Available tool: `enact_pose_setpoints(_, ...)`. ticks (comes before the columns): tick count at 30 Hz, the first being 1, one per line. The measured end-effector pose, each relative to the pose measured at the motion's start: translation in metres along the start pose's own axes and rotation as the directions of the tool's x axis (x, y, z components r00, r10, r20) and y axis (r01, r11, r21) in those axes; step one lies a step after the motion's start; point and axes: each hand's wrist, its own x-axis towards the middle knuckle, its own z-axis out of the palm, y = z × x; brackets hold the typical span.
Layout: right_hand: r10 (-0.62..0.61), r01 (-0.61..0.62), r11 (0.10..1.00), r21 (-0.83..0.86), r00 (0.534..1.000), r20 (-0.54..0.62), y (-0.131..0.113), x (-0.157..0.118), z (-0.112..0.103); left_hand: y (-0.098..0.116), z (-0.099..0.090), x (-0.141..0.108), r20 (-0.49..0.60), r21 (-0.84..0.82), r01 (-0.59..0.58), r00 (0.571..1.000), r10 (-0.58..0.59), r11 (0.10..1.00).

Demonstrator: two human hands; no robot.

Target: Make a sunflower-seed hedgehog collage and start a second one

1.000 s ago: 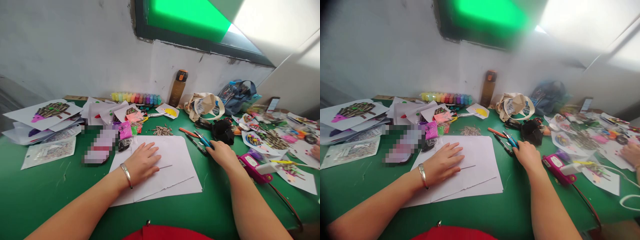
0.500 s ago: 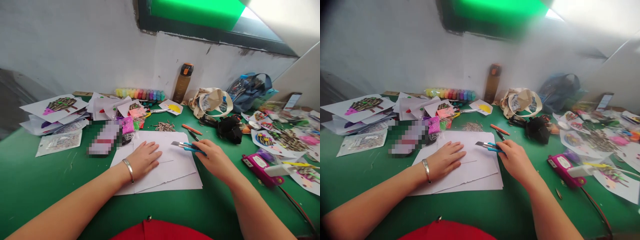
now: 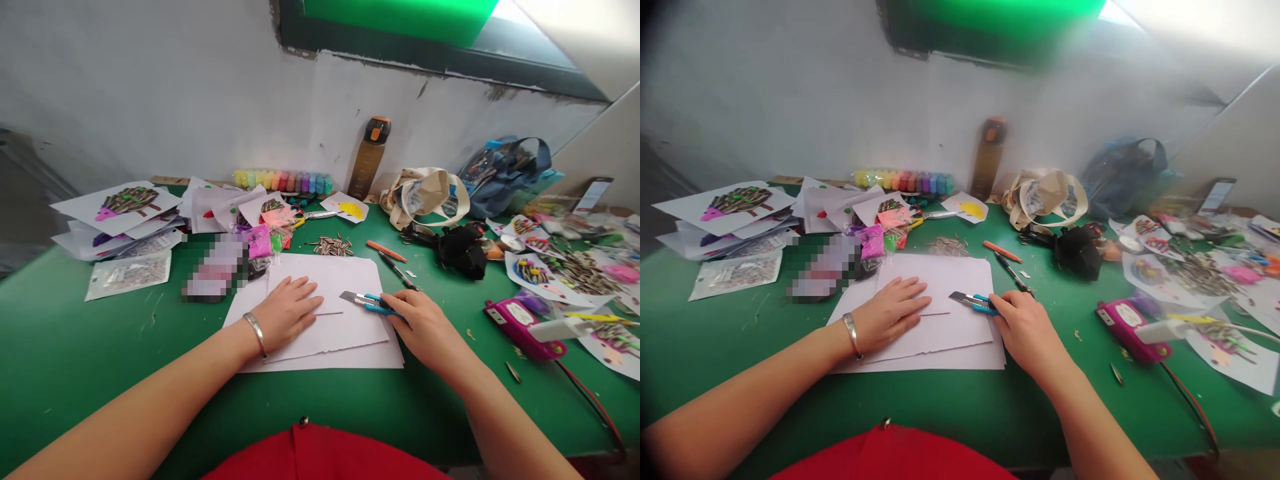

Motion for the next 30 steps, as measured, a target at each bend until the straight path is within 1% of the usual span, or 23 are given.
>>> enact_pose_setpoints(5,0.031,-0.035,0.995,-0.097,0.998,-0.046,-0.006,-0.004,-0.003,-0.001,0.001,0.000,-0.002,-0.036,0.020,1.000,-0.020,0.999)
enact_pose_setpoints(8,0.057,-0.063,0.992,-0.107,0.996,-0.064,-0.007,-0.007,-0.003,-0.001,0.004,0.001,-0.015,-0.044,0.030,0.999,-0.031,0.999)
enact_pose_setpoints(15,0.087,-0.085,0.995,0.042,0.996,-0.035,-0.010,-0.011,0.002,-0.003,0.007,0.001,-0.025,-0.045,0.037,0.999,-0.038,0.998)
enact_pose_setpoints(22,0.076,-0.078,0.990,0.118,0.997,0.021,-0.011,-0.010,0.000,-0.001,0.007,0.001,-0.034,-0.053,0.036,0.999,-0.038,0.998)
enact_pose_setpoints(24,0.086,-0.087,0.989,0.121,0.996,0.016,-0.010,-0.010,-0.001,-0.001,0.006,0.001,-0.037,-0.060,0.035,0.999,-0.037,0.998)
enact_pose_setpoints(30,0.098,-0.093,0.991,0.093,0.994,-0.050,-0.003,-0.010,-0.001,-0.001,0.005,0.002,-0.040,-0.073,0.037,0.998,-0.040,0.997)
